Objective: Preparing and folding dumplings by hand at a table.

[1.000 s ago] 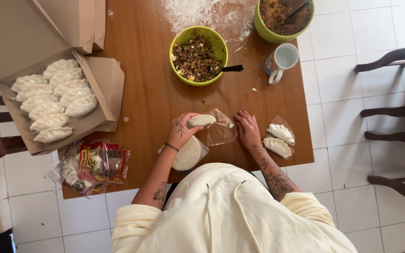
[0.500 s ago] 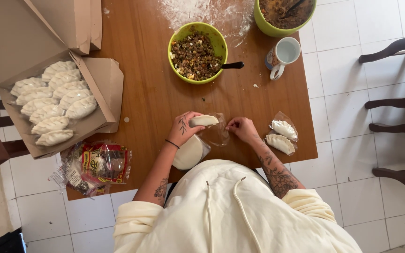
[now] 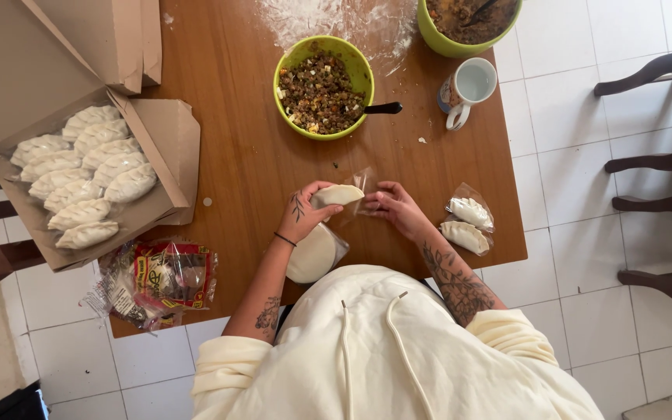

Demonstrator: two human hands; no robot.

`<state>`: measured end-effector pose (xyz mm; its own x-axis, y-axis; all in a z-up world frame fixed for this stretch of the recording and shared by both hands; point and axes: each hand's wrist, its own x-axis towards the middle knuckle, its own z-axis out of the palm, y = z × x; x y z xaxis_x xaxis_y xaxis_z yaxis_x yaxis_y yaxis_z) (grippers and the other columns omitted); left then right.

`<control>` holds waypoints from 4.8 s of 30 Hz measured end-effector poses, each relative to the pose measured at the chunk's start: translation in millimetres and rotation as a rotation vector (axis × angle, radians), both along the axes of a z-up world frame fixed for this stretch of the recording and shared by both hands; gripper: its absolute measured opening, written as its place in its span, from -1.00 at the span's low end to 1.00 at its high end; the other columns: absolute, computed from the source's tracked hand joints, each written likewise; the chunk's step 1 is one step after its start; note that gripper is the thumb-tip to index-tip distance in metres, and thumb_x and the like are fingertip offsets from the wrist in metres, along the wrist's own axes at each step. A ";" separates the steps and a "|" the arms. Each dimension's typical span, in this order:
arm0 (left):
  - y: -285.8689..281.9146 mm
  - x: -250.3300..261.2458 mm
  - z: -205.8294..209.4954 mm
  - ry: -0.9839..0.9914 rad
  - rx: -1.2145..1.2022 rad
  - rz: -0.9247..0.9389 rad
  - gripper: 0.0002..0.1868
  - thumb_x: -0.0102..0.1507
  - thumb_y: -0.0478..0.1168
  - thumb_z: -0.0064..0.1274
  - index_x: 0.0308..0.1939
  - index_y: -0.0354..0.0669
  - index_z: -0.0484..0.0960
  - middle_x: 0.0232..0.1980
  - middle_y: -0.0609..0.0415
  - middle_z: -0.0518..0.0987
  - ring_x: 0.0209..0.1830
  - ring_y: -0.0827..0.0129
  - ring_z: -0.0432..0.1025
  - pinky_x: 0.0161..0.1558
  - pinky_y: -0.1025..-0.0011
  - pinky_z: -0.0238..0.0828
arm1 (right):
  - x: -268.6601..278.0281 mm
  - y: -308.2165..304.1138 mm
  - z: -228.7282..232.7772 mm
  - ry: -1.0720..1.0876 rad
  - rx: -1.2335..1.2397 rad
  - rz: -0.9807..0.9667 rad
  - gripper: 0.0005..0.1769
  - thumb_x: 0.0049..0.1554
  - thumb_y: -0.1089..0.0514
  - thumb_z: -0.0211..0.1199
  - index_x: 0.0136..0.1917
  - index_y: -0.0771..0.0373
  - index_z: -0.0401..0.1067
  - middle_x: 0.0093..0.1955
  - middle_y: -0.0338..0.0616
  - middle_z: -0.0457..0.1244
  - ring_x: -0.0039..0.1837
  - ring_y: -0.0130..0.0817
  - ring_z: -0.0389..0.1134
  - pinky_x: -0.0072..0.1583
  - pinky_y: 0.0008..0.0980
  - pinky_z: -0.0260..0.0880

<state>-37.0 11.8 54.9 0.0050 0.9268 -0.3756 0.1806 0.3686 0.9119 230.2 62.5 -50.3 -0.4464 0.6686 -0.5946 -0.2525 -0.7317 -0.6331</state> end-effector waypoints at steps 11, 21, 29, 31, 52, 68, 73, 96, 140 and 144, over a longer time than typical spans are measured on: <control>-3.4 -17.2 -37.3 0.254 0.168 0.022 -0.54 0.09 -0.10 0.40 -0.01 -0.19 0.65 -0.08 -0.02 0.71 -0.09 0.23 0.59 0.00 0.32 0.50 | 67.7 37.3 -26.1 -0.254 0.171 -0.177 -0.89 0.21 0.30 0.34 0.03 0.32 0.54 -0.18 -0.17 0.37 -0.23 -0.45 0.34 -0.16 -0.43 0.36; 4.7 15.3 -35.3 0.205 0.309 -0.034 -0.49 0.14 -0.14 0.36 0.14 -0.15 0.61 0.09 -0.01 0.66 0.09 0.14 0.54 0.14 0.26 0.44 | 36.1 28.1 47.1 -1.269 1.335 0.026 -0.36 -0.01 0.25 0.53 0.33 0.24 0.43 0.42 0.21 0.24 0.43 0.17 0.18 0.40 -0.10 0.22; 2.4 24.9 -56.5 0.242 0.250 -0.070 -0.53 0.12 -0.15 0.36 0.10 -0.10 0.65 0.01 -0.01 0.64 0.03 0.13 0.53 0.11 0.26 0.45 | -24.6 -0.2 -10.4 -0.275 0.459 0.108 -0.66 0.26 0.20 0.29 0.27 0.36 0.51 0.07 -0.16 0.42 0.06 -0.56 0.39 0.11 -0.52 0.44; 7.6 24.4 -59.9 0.260 0.285 -0.067 -0.53 0.11 -0.15 0.37 0.09 -0.10 0.65 0.02 -0.02 0.64 0.03 0.12 0.53 0.10 0.26 0.45 | -27.8 4.4 -29.5 -0.234 0.403 0.093 -0.69 0.27 0.19 0.28 0.23 0.38 0.54 0.04 -0.17 0.43 0.04 -0.57 0.39 0.09 -0.53 0.44; 28.9 37.0 -71.0 0.362 0.236 -0.013 -0.79 0.28 -0.10 0.17 -0.13 -0.13 0.71 -0.14 -0.07 0.65 -0.12 0.05 0.56 -0.06 0.22 0.49 | -38.8 8.0 -12.4 -0.469 0.446 0.089 -0.74 0.14 0.28 0.35 0.12 0.34 0.48 -0.11 -0.18 0.44 -0.13 -0.57 0.46 -0.09 -0.55 0.51; 28.8 40.9 -74.3 0.397 0.264 -0.176 -0.83 0.24 -0.18 0.08 -0.17 -0.11 0.73 -0.15 -0.05 0.64 -0.06 0.03 0.52 0.03 0.17 0.46 | -31.5 6.6 -4.0 -0.494 0.453 0.134 -0.77 0.13 0.32 0.41 0.04 0.36 0.45 -0.18 -0.15 0.46 -0.12 -0.54 0.47 -0.06 -0.48 0.52; 28.2 38.5 -83.7 0.371 0.363 -0.237 -0.83 0.25 -0.23 0.10 -0.15 -0.16 0.73 -0.13 -0.08 0.66 -0.05 -0.03 0.51 0.02 0.15 0.44 | -36.0 -0.2 20.5 -0.595 0.763 0.174 -0.65 0.12 0.29 0.36 0.20 0.27 0.52 -0.12 -0.07 0.43 -0.13 -0.39 0.44 -0.05 -0.43 0.44; 13.1 40.5 -66.0 0.375 0.302 -0.048 -0.84 0.26 -0.17 0.21 -0.19 -0.18 0.70 -0.22 -0.05 0.61 -0.20 0.08 0.54 -0.14 0.23 0.48 | -34.5 3.0 28.1 -0.794 0.828 0.323 -0.80 0.13 0.10 0.43 -0.07 0.25 0.55 -0.20 -0.05 0.41 -0.22 -0.23 0.43 -0.09 -0.27 0.44; 6.7 42.6 -57.5 0.290 0.287 -0.100 -0.85 0.30 -0.23 0.14 -0.10 -0.19 0.70 -0.18 -0.06 0.62 -0.19 0.07 0.54 -0.14 0.25 0.48 | -29.6 -5.9 37.2 -0.841 0.925 0.323 -0.81 0.10 0.11 0.43 -0.07 0.24 0.57 -0.19 0.02 0.39 -0.23 -0.09 0.42 -0.13 -0.21 0.42; -1.0 56.9 -72.9 0.448 0.459 0.007 -0.88 0.33 -0.23 0.12 -0.11 -0.16 0.69 -0.15 -0.04 0.61 -0.10 0.03 0.51 -0.07 0.21 0.48 | -28.4 -6.8 43.1 -0.875 1.176 0.381 -0.86 0.10 0.13 0.42 -0.13 0.22 0.55 -0.20 0.00 0.38 -0.14 0.01 0.42 -0.10 -0.15 0.41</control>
